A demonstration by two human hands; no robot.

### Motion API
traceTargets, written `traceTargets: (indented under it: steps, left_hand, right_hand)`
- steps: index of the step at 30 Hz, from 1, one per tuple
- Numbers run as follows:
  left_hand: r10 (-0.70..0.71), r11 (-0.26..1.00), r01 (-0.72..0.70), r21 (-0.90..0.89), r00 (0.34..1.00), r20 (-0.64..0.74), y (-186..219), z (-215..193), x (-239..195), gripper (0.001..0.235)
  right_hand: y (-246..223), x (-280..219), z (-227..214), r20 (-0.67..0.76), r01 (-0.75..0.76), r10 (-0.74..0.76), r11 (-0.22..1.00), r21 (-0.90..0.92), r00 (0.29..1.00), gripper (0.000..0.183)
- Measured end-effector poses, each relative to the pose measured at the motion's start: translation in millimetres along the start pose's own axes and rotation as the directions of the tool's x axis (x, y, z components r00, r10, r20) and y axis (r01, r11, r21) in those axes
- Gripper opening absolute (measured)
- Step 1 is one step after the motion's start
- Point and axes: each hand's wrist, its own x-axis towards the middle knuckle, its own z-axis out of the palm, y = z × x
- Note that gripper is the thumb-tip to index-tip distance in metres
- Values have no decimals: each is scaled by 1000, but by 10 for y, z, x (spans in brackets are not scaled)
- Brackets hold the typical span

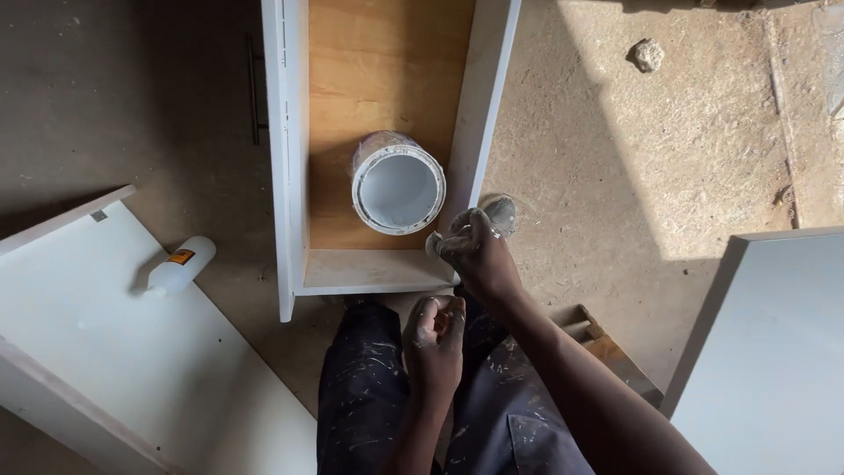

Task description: Applying white putty or finish to the edges and surfaces of furniture panels using hands and a putty knife.

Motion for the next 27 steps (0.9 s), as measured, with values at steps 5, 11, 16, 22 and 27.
traceTargets:
  steps: [5,11,16,22,27]
  left_hand:
    - [-200,972,200,-124,980,12,-721,-133,98,19]
    - [-294,941,284,-181,955,-31,-1253,-143,284,26]
    - [-329,907,306,-288,944,-34,-1283,-169,405,24]
    - [-465,796,419,-438,885,2,-1349,-149,338,32]
    - [-438,797,391,-461,899,6,-1396,-119,297,32]
  right_hand:
    - [32,660,794,-67,-71,68,997,-42,995,28]
    - [433,1671,1584,-255,134,-150,988,-78,955,26]
    - [727,2417,1869,-351,229,-315,937,-266,882,41]
    - [629,2595,1902,-329,139,-201,969,-202,923,40]
    - [775,2799,1920,-310,194,-294,929,-316,904,41]
